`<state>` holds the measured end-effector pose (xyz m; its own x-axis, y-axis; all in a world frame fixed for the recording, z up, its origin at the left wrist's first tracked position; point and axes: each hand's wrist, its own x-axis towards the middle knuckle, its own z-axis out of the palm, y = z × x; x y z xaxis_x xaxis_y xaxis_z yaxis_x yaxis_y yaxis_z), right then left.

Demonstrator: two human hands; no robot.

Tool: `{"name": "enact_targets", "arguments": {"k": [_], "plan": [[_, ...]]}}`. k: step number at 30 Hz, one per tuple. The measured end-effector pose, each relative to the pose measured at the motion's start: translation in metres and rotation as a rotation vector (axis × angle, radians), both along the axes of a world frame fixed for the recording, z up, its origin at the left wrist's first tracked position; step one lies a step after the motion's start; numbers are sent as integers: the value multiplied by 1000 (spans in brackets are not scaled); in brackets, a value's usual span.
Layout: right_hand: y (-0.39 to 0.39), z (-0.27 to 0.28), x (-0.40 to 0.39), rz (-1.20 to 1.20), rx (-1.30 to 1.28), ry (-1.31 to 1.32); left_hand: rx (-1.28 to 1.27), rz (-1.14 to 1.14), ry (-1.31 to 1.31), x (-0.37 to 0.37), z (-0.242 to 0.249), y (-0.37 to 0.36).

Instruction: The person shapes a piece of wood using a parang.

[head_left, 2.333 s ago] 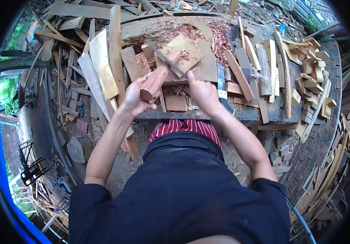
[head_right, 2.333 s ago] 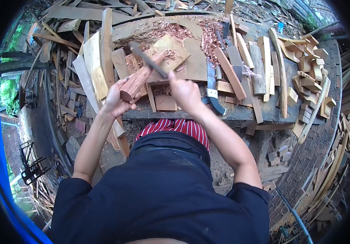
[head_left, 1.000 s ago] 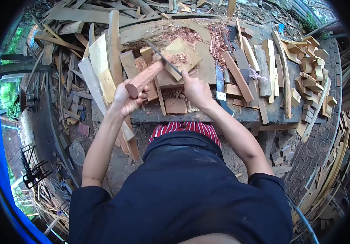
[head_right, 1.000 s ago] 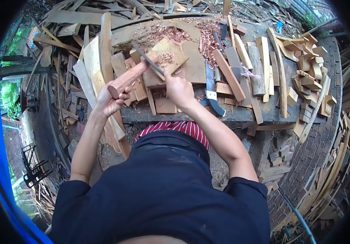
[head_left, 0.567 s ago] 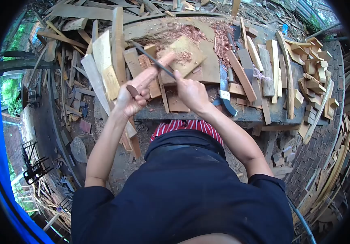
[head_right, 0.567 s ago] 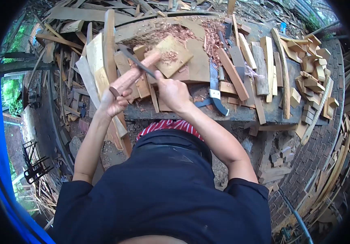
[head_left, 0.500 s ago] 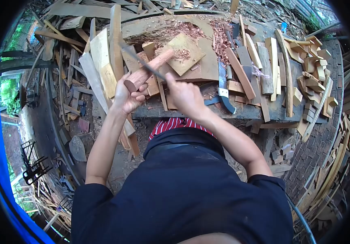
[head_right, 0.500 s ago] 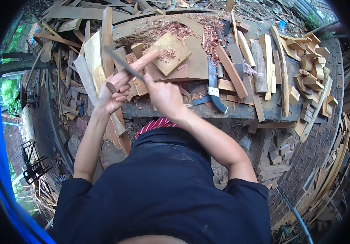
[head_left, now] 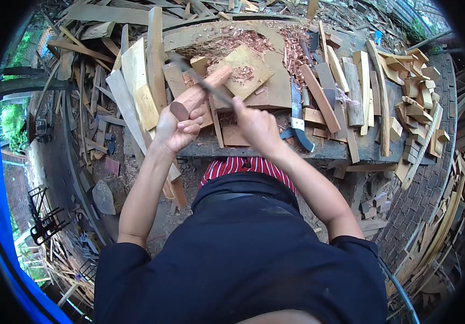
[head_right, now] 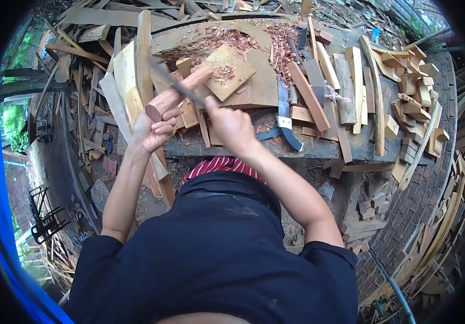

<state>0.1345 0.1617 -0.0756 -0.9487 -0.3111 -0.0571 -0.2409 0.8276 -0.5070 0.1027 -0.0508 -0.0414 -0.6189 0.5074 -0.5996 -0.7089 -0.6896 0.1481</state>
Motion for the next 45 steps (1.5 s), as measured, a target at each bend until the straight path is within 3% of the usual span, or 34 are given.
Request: {"name": "enact_targets", "arguments": {"k": [2, 4, 6, 7, 8, 9, 10, 13, 16, 18, 20, 21, 24, 26, 31, 33, 34, 36, 38, 41, 44, 45], "plan": [[11, -45, -18, -84, -25, 36, 121, 21, -16, 5, -4, -4], [1, -18, -14, -54, 53, -88, 131, 31, -43, 2, -4, -2], [-8, 14, 10, 27, -34, 48, 185, 69, -41, 3, -2, 1], [-10, 16, 20, 53, -100, 90, 16, 118, -75, 6, -2, 0], [-11, 18, 25, 81, -168, 136, 15, 121, -75, 7, -3, 0], [-8, 17, 18, 65, -55, 15, 82, 88, -25, 9, -5, 1], [-1, -2, 12, 36, -67, 97, 152, 56, 32, 9, -7, 2], [4, -26, -14, -80, -32, 32, 160, 71, -38, 18, -4, 0], [-9, 8, 11, 10, -29, 24, 172, 72, -27, 14, -4, 3], [-14, 16, 29, 98, -170, 157, -164, 122, -98, 15, -9, 0], [-5, -7, 9, -7, 64, 15, -40, 100, -10, 19, -11, 4], [6, -25, -5, -60, 62, -72, 21, 55, 4, 21, -10, 5], [19, -50, -14, -72, 9, 21, 169, -20, 33, 21, -8, 1], [19, -55, -12, -74, 26, 52, -287, -121, 33, 19, 11, 6], [18, -42, -17, -58, 1, 70, -603, -309, 128, 15, 7, -5], [9, -25, -7, -48, 8, -54, -506, -246, 163, 6, 6, -1], [3, -20, 10, -33, -74, 85, -401, -173, 171, 9, 3, 0], [-3, -3, 33, 45, -104, 90, -368, -167, 166, 7, 4, 2], [-1, -4, 32, 65, -91, 80, -521, -149, 131, 15, 6, 4], [8, -37, 6, -7, -56, 49, -374, -123, 104, 20, 0, 3], [5, -38, -3, -35, -47, 71, -257, -79, 107, 14, -7, -2], [0, -17, 4, -3, -65, 47, -255, -63, 88, 12, -6, 0]]}}
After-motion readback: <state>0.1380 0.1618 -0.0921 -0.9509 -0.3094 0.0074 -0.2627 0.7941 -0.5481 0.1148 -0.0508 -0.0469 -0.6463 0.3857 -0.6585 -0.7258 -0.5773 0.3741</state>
